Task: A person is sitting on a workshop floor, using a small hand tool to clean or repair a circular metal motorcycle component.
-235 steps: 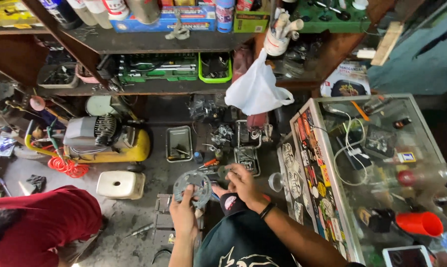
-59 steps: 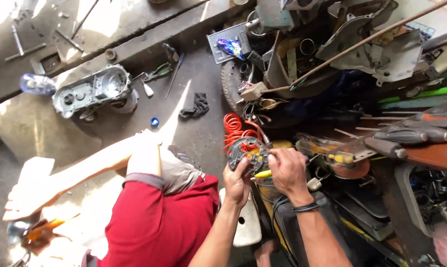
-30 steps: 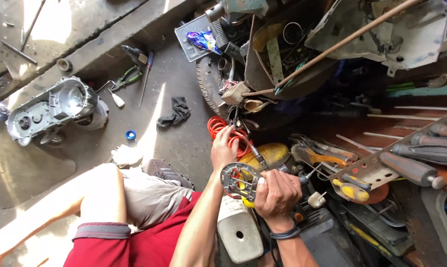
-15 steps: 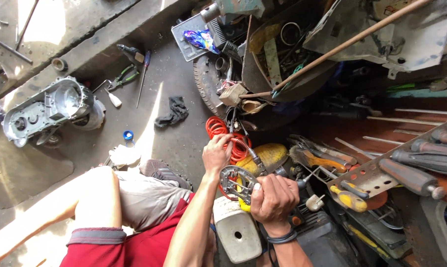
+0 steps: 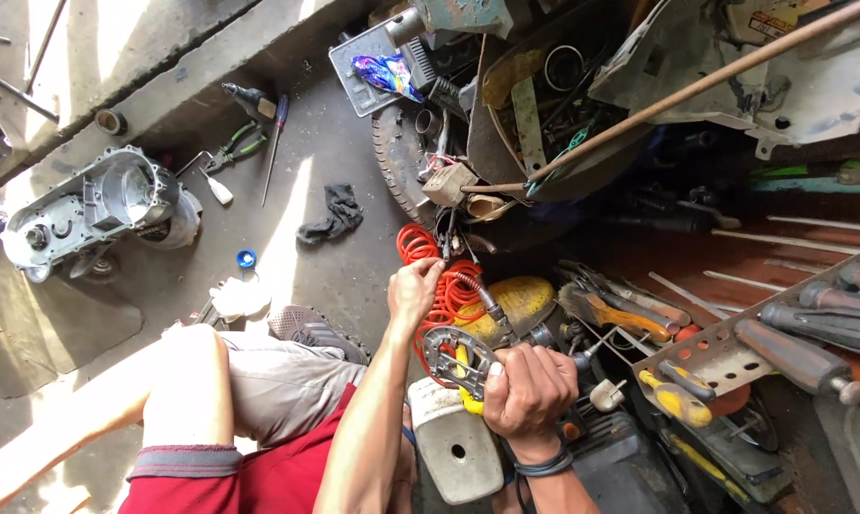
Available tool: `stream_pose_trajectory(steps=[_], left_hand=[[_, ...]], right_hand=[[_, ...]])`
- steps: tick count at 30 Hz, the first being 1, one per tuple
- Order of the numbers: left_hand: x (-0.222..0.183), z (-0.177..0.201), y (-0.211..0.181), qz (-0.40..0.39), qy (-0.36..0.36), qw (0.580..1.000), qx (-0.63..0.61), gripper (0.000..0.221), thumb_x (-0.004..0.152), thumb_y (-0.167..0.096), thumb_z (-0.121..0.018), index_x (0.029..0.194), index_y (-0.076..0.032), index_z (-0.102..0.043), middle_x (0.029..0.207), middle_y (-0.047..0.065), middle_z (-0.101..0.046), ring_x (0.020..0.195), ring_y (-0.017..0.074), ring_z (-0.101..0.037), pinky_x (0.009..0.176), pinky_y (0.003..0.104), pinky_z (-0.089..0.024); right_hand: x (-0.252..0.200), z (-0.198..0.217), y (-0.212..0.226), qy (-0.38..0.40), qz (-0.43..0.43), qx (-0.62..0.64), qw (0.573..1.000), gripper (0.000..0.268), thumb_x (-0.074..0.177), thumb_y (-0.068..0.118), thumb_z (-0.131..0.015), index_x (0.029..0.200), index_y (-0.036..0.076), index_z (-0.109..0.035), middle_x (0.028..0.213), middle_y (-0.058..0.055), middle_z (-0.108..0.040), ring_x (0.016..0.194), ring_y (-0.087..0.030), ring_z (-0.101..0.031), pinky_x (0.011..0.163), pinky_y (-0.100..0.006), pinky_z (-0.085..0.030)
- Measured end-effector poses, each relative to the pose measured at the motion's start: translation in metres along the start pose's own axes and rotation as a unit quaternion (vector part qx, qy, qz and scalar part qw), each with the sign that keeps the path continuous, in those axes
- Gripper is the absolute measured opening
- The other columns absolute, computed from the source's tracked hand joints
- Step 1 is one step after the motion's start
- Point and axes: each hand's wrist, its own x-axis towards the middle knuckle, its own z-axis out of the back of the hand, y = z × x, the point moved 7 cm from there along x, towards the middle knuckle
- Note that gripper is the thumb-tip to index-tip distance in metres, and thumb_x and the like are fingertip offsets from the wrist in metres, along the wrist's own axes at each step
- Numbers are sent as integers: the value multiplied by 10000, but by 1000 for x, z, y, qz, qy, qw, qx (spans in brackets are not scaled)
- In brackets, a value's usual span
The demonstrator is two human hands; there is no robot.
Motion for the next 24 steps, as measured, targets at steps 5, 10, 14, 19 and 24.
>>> stream_pose_trajectory(steps=[5,10,14,19,24], left_hand=[[22,-11,12,-67,36,996,-49,392,939,-265,-619,1323,-295,-692,825,8,-706,640,130,-562,612,295,-478],[29,-17,15,-29,55,997,-45,560,946,-234,-615,1494,-333,-566,656,24,-570,546,122,-467,565,303,-459],[34,-21,21,-38,23,994,-104,631,894,-222,-652,1512,-269,-533,691,-21,-582,652,131,-569,674,279,-488],[44,-35,42,1,-5,994,-113,459,859,-308,-673,1286,-140,-679,717,-18,-644,700,147,-631,714,292,-514],[37,-34,31,38,45,996,-69,493,918,-324,-605,1381,-164,-656,970,77,-742,743,179,-655,686,317,-513]], right_hand=[[1,1,1,5,5,6,1000,258,869,239,-419,762,99,-607,680,-32,-601,560,-224,-476,771,-370,-405],[1,2,2,8,7,12,1000,233,850,227,-431,772,94,-605,695,-38,-608,570,-233,-482,771,-374,-406],[1,2,1,11,7,12,1000,206,842,217,-451,771,97,-603,694,-37,-608,571,-234,-477,766,-376,-407],[1,2,2,9,13,8,1000,244,880,239,-424,746,107,-578,676,-31,-596,558,-227,-463,768,-376,-410],[0,1,0,9,7,10,1000,232,859,232,-429,746,107,-589,672,-27,-595,558,-221,-460,772,-374,-409]])
